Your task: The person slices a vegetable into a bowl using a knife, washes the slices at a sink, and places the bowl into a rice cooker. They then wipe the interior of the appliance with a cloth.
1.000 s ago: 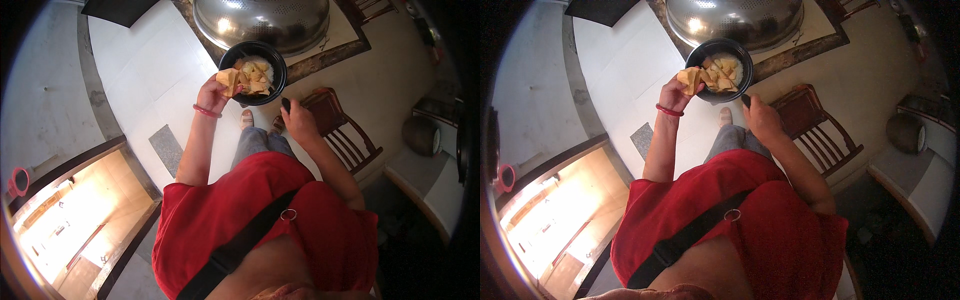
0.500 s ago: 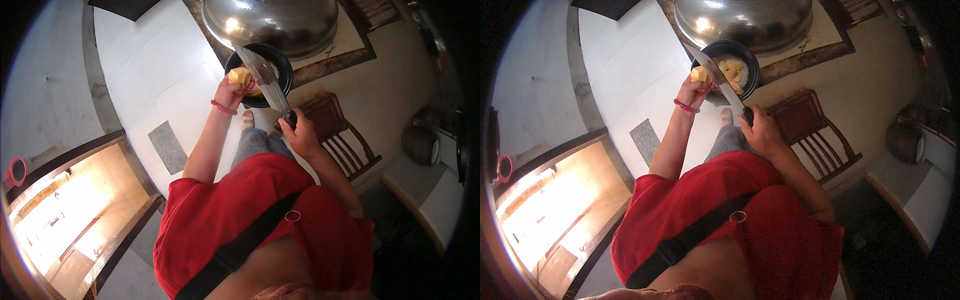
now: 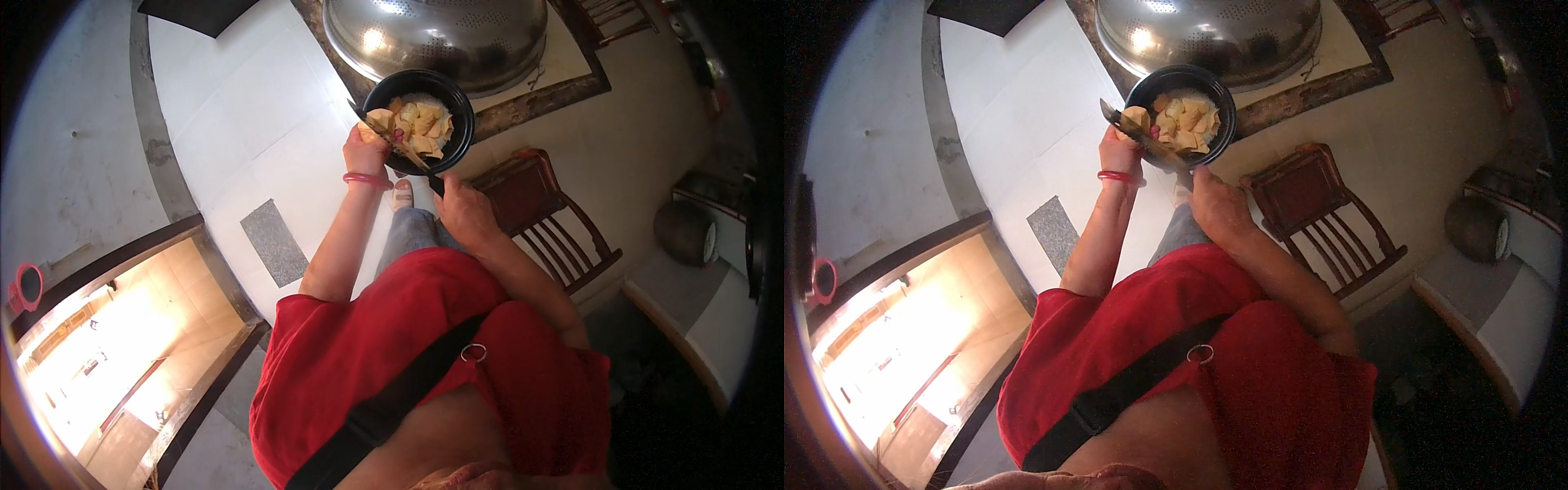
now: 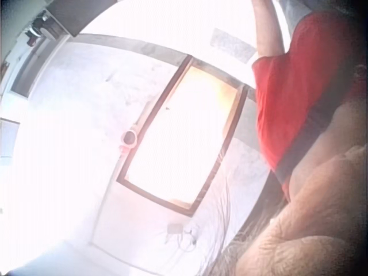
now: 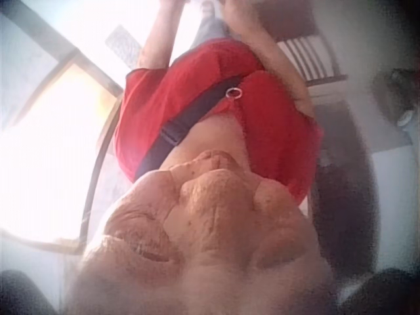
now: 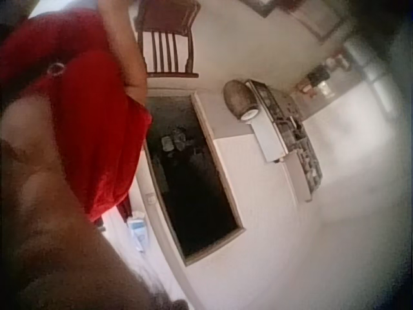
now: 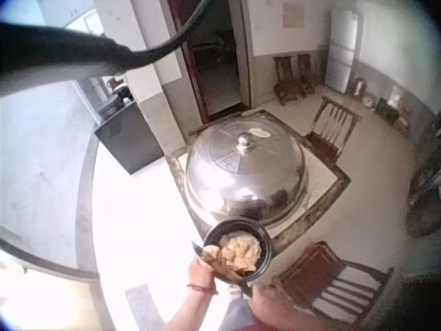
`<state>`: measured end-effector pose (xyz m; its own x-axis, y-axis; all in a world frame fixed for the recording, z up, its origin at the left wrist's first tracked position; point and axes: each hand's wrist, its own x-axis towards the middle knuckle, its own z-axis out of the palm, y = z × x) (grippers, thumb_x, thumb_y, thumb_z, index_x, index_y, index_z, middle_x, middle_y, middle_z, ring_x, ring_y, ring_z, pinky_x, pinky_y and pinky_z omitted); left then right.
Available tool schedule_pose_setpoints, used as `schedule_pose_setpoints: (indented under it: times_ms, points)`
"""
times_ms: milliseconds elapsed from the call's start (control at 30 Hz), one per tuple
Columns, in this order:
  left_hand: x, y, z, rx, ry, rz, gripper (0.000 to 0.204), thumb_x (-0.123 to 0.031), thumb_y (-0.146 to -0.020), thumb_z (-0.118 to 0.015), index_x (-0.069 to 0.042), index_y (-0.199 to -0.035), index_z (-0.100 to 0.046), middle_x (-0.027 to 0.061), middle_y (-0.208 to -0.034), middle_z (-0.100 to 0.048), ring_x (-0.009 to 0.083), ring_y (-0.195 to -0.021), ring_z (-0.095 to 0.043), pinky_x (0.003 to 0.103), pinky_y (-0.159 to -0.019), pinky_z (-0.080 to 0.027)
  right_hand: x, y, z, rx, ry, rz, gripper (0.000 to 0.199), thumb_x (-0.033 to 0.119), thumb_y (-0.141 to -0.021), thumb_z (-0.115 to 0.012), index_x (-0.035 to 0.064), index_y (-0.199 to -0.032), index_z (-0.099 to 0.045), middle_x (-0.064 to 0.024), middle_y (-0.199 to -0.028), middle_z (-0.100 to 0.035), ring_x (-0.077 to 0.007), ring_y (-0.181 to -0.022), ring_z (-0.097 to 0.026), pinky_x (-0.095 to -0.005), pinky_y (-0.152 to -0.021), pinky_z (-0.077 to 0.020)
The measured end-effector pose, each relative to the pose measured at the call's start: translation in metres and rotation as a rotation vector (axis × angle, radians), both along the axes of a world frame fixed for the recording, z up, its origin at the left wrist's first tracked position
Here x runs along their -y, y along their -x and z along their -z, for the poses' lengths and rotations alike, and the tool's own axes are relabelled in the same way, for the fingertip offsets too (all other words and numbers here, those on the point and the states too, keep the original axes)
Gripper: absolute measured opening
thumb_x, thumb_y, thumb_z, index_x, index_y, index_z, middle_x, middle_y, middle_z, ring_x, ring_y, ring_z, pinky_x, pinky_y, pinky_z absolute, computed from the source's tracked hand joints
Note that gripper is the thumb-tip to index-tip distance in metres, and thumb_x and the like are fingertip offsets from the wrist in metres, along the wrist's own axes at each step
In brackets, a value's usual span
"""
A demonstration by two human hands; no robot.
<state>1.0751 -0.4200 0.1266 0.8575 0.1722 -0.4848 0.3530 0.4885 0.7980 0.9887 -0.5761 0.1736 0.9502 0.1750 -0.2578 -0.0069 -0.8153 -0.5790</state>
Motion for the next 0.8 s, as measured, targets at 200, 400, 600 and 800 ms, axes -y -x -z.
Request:
schedule_pose_setpoints:
  times_ms: [200, 400, 600, 800]
  points:
    - [-0.010, -0.002, 0.003, 0.168, -0.116, 0.190, 0.036, 0.007, -0.073, -0.052, 0.004, -0.108, -0.046, 0.0127, -0.095, -0.057, 0.0222, -0.078, -0.061, 0.032, -0.070, -0.052, 0.001, 0.005, 0.011, 0.148, -0.110, 0.068, 0.028, 0.016, -0.081, -0.056, -0.0020, -0.100, -0.046, -0.0173, -0.069, -0.057, -0.0327, -0.058, -0.058, -0.0398, -0.054, -0.0464]
    - [-0.027, 0.001, 0.006, 0.221, 0.858, 0.301, 0.048, -0.032, -0.077, -0.055, -0.002, -0.113, -0.047, 0.0112, -0.112, -0.053, 0.0247, -0.103, -0.050, 0.037, -0.091, -0.038, 0.020, 0.001, -0.031, -0.485, -0.713, 0.265, 0.024, 0.014, -0.083, -0.055, -0.0034, -0.098, -0.047, -0.0041, -0.061, -0.049, -0.0099, -0.048, -0.046, -0.0261, -0.044, -0.0399]
    - [0.011, -0.002, -0.006, 0.111, 0.585, -0.044, 0.026, -0.035, -0.084, -0.049, -0.010, -0.089, -0.054, 0.0051, -0.088, -0.059, 0.0206, -0.083, -0.056, 0.032, -0.071, -0.045, 0.014, 0.014, 0.013, 0.074, -0.198, 0.140, 0.028, 0.021, -0.080, -0.056, -0.0019, -0.092, -0.047, -0.0183, -0.061, -0.054, -0.0389, -0.064, -0.055, -0.0443, -0.062, -0.0435]
    - [0.024, 0.000, 0.002, 0.122, 0.576, -0.106, 0.020, -0.021, -0.084, -0.048, -0.006, -0.098, -0.049, 0.0104, -0.093, -0.057, 0.0242, -0.079, -0.058, 0.031, -0.063, -0.046, 0.001, 0.010, 0.003, 0.057, 0.042, 0.057, 0.027, 0.022, -0.083, -0.054, -0.0014, -0.091, -0.044, -0.0246, -0.075, -0.057, -0.0408, -0.071, -0.056, -0.0459, -0.059, -0.0445]
